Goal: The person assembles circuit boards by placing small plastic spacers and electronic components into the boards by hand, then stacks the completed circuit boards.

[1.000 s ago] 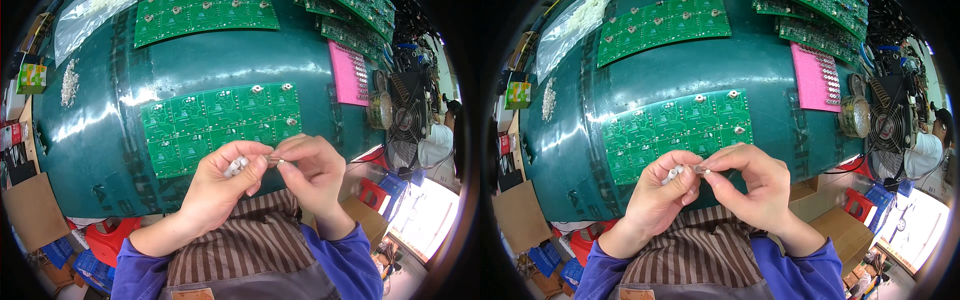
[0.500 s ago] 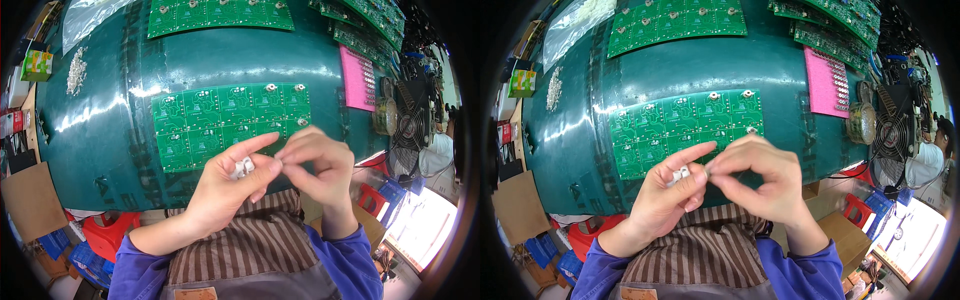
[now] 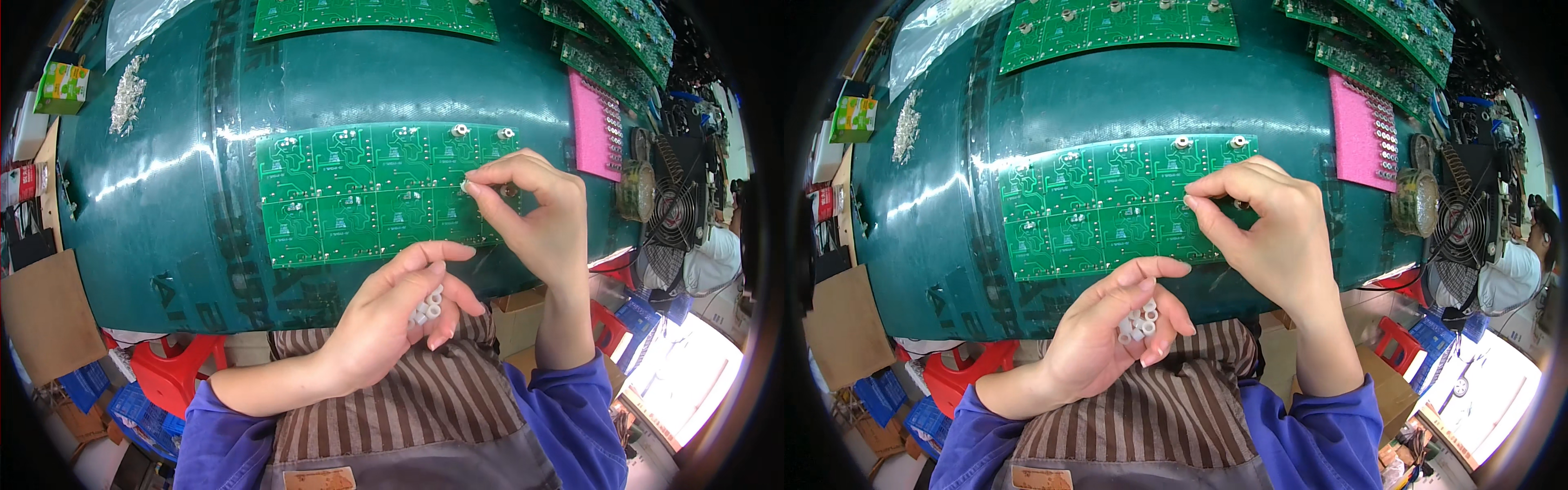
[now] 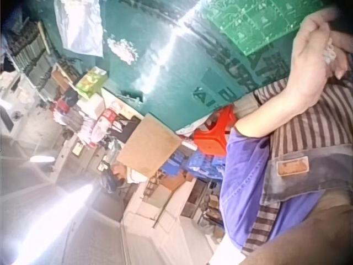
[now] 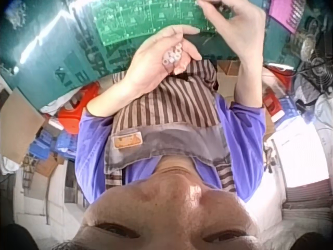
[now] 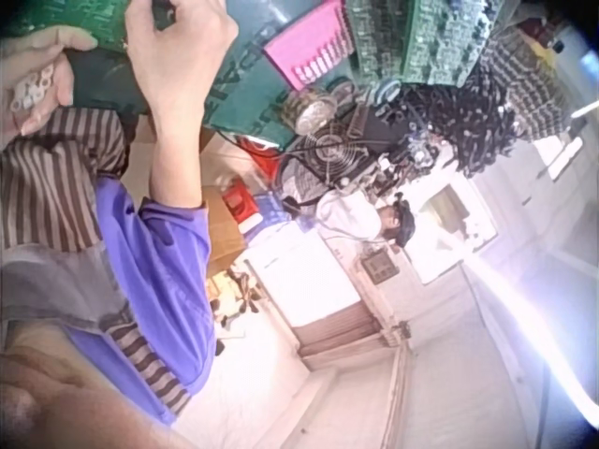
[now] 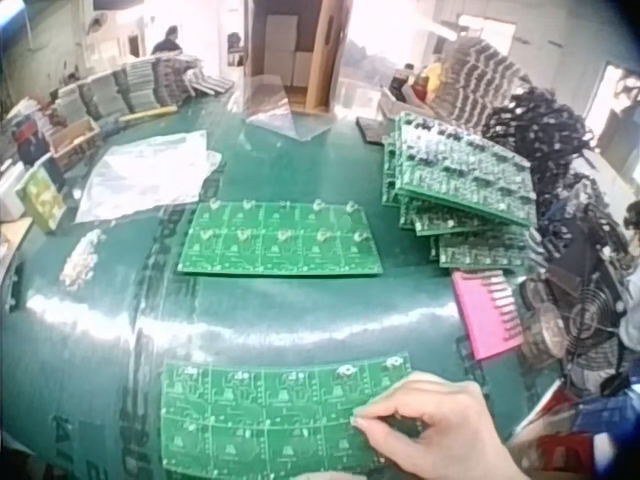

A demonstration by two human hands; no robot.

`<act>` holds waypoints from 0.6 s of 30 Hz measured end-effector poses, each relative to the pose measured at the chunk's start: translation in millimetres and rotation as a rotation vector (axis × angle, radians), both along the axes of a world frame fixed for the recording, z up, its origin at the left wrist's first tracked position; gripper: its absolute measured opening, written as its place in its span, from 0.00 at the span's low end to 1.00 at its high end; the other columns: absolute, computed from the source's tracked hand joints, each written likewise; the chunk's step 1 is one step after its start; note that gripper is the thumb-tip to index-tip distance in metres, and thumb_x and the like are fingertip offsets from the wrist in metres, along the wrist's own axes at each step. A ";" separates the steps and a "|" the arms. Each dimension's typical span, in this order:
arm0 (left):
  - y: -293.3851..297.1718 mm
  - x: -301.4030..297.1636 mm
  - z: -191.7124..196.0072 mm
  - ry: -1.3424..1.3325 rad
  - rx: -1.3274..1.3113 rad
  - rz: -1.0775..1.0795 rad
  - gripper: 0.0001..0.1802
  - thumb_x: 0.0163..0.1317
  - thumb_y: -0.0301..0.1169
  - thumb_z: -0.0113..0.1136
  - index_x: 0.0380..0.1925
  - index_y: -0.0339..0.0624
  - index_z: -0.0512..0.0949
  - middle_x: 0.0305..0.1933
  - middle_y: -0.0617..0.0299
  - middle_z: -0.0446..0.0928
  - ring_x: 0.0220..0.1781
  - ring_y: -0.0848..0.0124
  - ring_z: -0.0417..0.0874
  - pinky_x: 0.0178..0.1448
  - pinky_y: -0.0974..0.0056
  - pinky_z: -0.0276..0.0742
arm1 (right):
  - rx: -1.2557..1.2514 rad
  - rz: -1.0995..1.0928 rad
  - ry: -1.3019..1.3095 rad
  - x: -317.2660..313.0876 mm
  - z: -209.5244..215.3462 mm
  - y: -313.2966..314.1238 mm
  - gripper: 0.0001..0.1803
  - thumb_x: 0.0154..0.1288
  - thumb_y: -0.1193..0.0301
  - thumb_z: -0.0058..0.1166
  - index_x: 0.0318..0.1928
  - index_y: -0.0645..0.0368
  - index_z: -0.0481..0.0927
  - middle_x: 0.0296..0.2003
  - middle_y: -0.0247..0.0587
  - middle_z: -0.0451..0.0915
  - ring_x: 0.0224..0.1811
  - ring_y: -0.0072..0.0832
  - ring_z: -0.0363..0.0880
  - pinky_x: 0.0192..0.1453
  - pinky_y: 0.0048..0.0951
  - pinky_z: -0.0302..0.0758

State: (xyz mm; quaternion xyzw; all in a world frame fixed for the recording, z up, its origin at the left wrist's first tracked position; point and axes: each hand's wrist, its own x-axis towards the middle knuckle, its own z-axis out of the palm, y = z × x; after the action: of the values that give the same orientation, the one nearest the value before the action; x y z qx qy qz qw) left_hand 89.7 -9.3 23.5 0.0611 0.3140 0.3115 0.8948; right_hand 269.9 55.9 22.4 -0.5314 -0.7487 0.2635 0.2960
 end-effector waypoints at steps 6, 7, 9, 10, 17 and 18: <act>-1.7 1.9 1.0 -0.028 -0.049 0.015 0.12 0.70 0.34 0.35 0.43 0.39 0.65 0.34 0.45 0.77 0.25 0.73 0.71 0.29 0.71 0.66 | -0.012 -0.006 -0.003 -1.4 1.2 -1.1 0.04 0.49 0.79 0.61 0.28 0.60 0.81 0.25 0.36 0.81 0.27 0.27 0.78 0.27 0.24 0.72; -1.9 2.3 -0.1 -0.040 -0.055 0.033 0.11 0.70 0.34 0.36 0.42 0.40 0.65 0.34 0.45 0.77 0.25 0.73 0.71 0.29 0.71 0.66 | -0.012 -0.007 -0.003 -1.5 0.9 -1.2 0.04 0.49 0.79 0.61 0.28 0.60 0.81 0.25 0.36 0.81 0.27 0.27 0.78 0.27 0.24 0.72; -2.0 2.1 -1.5 -0.049 -0.057 0.026 0.11 0.70 0.35 0.36 0.40 0.40 0.66 0.34 0.45 0.77 0.25 0.73 0.72 0.28 0.71 0.66 | 0.017 0.001 0.005 -1.6 0.0 -1.9 0.04 0.49 0.79 0.61 0.28 0.60 0.81 0.26 0.37 0.81 0.27 0.28 0.78 0.29 0.25 0.72; -1.7 1.8 -2.0 -0.056 -0.059 0.023 0.11 0.71 0.35 0.36 0.38 0.41 0.66 0.34 0.45 0.77 0.25 0.73 0.72 0.28 0.71 0.66 | 0.016 0.002 0.007 -2.0 -0.7 -1.6 0.04 0.49 0.79 0.61 0.28 0.60 0.81 0.26 0.37 0.81 0.27 0.28 0.78 0.29 0.25 0.72; 2.9 -0.8 4.0 0.005 -0.082 -0.083 0.15 0.70 0.36 0.41 0.36 0.35 0.72 0.24 0.59 0.73 0.23 0.77 0.68 0.26 0.73 0.62 | 0.056 0.023 0.004 -1.5 -1.0 -1.2 0.05 0.48 0.80 0.61 0.28 0.61 0.80 0.26 0.39 0.81 0.28 0.30 0.79 0.31 0.27 0.73; 1.3 -0.7 1.2 -0.004 -0.052 -0.081 0.15 0.69 0.36 0.43 0.39 0.34 0.73 0.22 0.62 0.70 0.23 0.78 0.66 0.25 0.74 0.61 | 0.058 0.026 0.006 -1.6 -0.9 -1.1 0.05 0.48 0.80 0.61 0.28 0.61 0.80 0.26 0.39 0.81 0.28 0.31 0.79 0.31 0.27 0.73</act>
State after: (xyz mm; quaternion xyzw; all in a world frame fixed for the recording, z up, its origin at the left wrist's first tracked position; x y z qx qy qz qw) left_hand 89.0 -8.0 24.7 0.0498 0.3176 0.2670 0.9085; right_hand 268.4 54.7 21.5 -0.5122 -0.7620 0.2470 0.3100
